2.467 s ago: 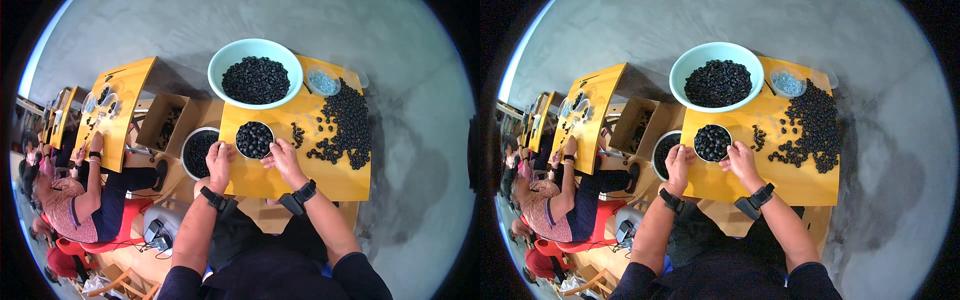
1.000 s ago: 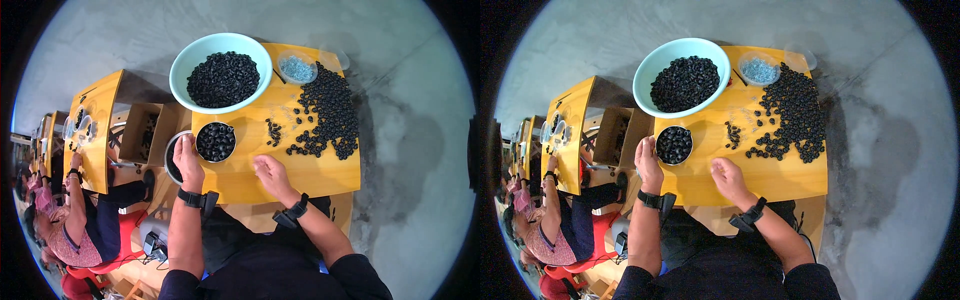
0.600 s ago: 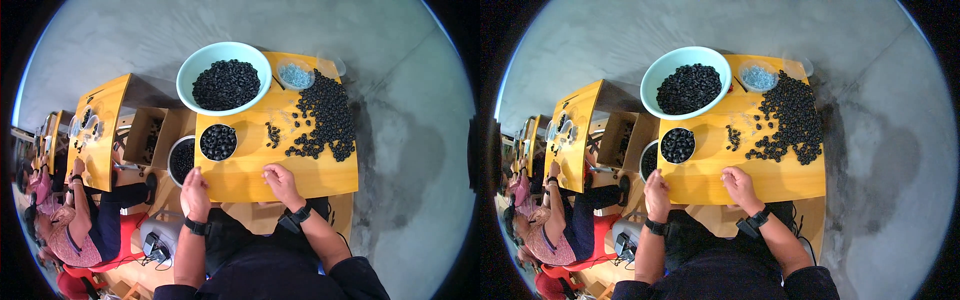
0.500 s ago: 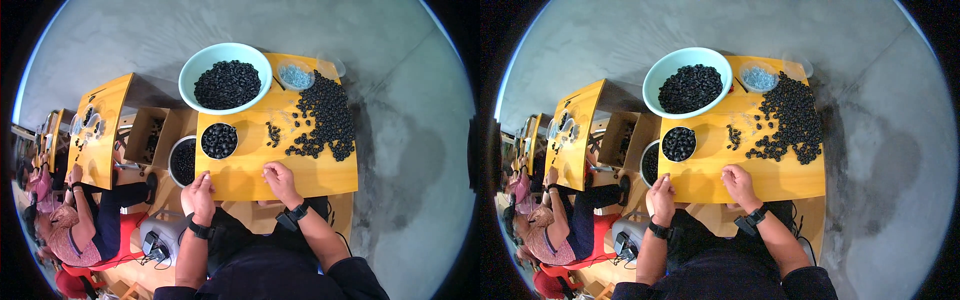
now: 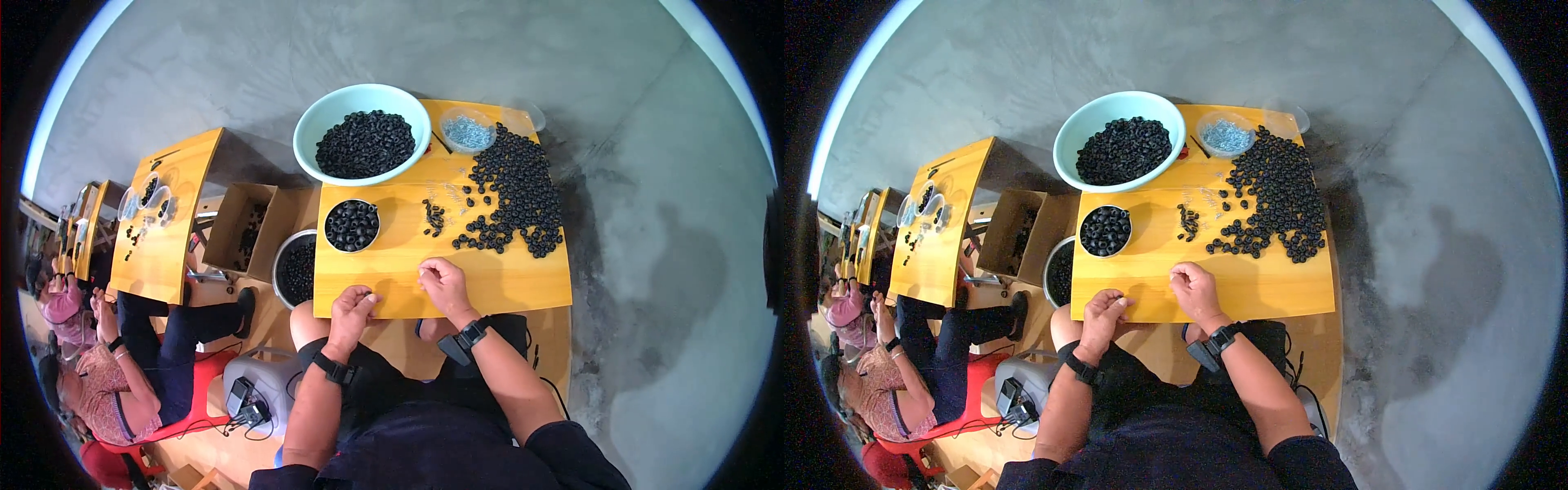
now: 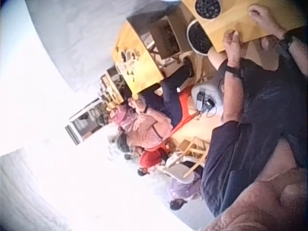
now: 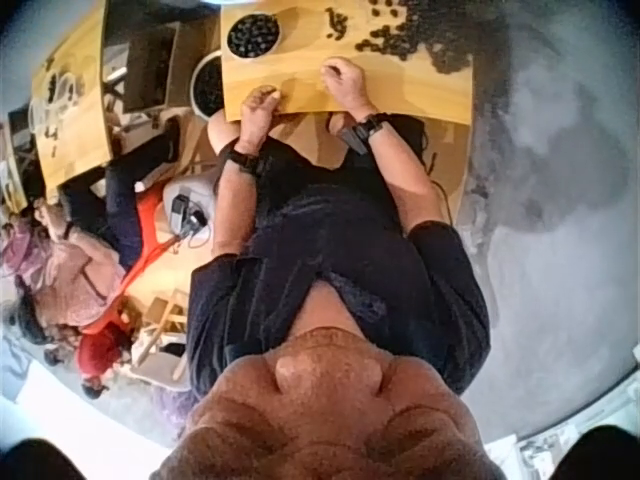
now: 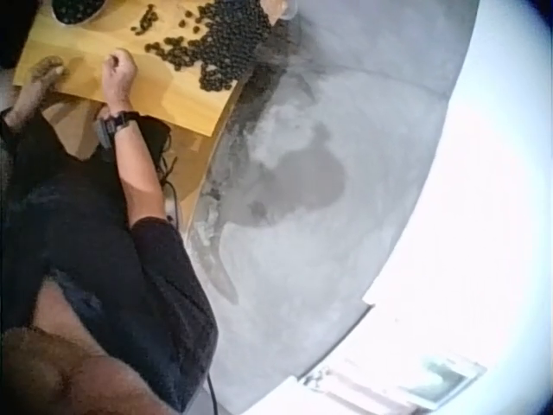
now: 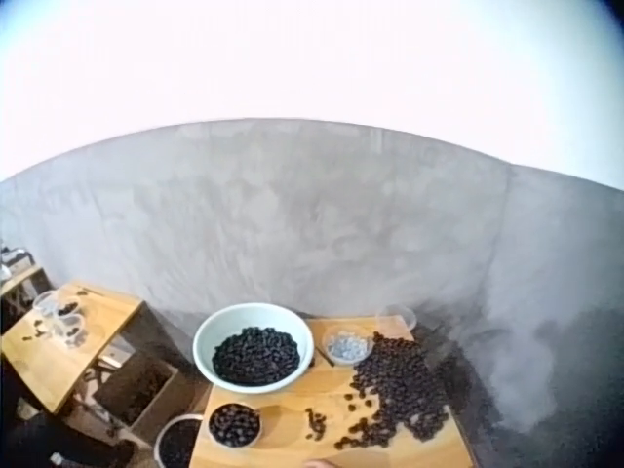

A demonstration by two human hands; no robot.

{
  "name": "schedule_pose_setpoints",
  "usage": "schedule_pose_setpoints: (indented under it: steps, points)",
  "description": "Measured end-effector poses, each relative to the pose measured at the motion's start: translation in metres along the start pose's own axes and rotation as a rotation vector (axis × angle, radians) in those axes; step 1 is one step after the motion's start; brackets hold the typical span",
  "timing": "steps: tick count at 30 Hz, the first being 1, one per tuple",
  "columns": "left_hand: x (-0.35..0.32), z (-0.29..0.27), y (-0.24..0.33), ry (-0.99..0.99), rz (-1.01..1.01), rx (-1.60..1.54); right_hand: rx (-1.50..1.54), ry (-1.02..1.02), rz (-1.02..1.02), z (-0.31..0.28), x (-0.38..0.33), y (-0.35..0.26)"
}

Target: Sorting and inspecting black plastic or rubber ring-shaped components from a large bowl into smaller containers.

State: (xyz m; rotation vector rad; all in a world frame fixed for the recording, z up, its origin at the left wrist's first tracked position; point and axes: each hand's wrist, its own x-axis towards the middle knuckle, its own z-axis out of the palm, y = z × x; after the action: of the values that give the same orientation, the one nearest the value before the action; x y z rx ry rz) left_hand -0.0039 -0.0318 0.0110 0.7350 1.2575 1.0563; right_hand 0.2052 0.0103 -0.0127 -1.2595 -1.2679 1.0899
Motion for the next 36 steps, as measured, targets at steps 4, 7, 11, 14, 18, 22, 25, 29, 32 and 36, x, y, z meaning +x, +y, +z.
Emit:
schedule_pose_setpoints:
  steps: [4,7,11,14,18,22,25,29,32,36]
  points:
    - [0.013,-0.008,0.004,0.01,-0.026,-0.025,0.064,-0.03,0.038,0.003,-0.001,-0.006]
    - [0.016,-0.006,0.0,0.006,-0.011,0.008,0.061,-0.032,0.022,0.0,-0.001,-0.005]
    - [0.017,-0.003,0.0,0.053,0.03,0.065,0.06,-0.078,-0.013,-0.003,0.001,-0.001]
    - [0.016,-0.002,0.003,0.045,0.011,0.156,0.143,-0.095,0.099,-0.007,0.007,-0.001]
    - [0.015,-0.004,0.002,0.06,-0.013,0.112,-0.323,-0.067,-0.184,-0.036,0.037,-0.03]
    - [0.017,-0.003,0.005,0.044,-0.052,0.079,-0.621,-0.051,-0.29,-0.063,0.075,-0.052]
    - [0.02,-0.006,0.002,0.048,-0.069,0.087,-0.768,-0.125,-0.18,-0.069,0.088,-0.05]
    - [0.021,-0.008,-0.001,0.036,-0.045,0.106,-1.038,-0.118,-0.251,-0.082,0.104,-0.043]
    - [0.02,-0.007,0.001,0.045,-0.093,0.036,-1.066,-0.161,-0.237,-0.097,0.116,-0.045]
    - [0.019,-0.007,0.002,0.051,-0.062,0.087,-1.046,-0.265,-0.301,-0.097,0.121,-0.045]
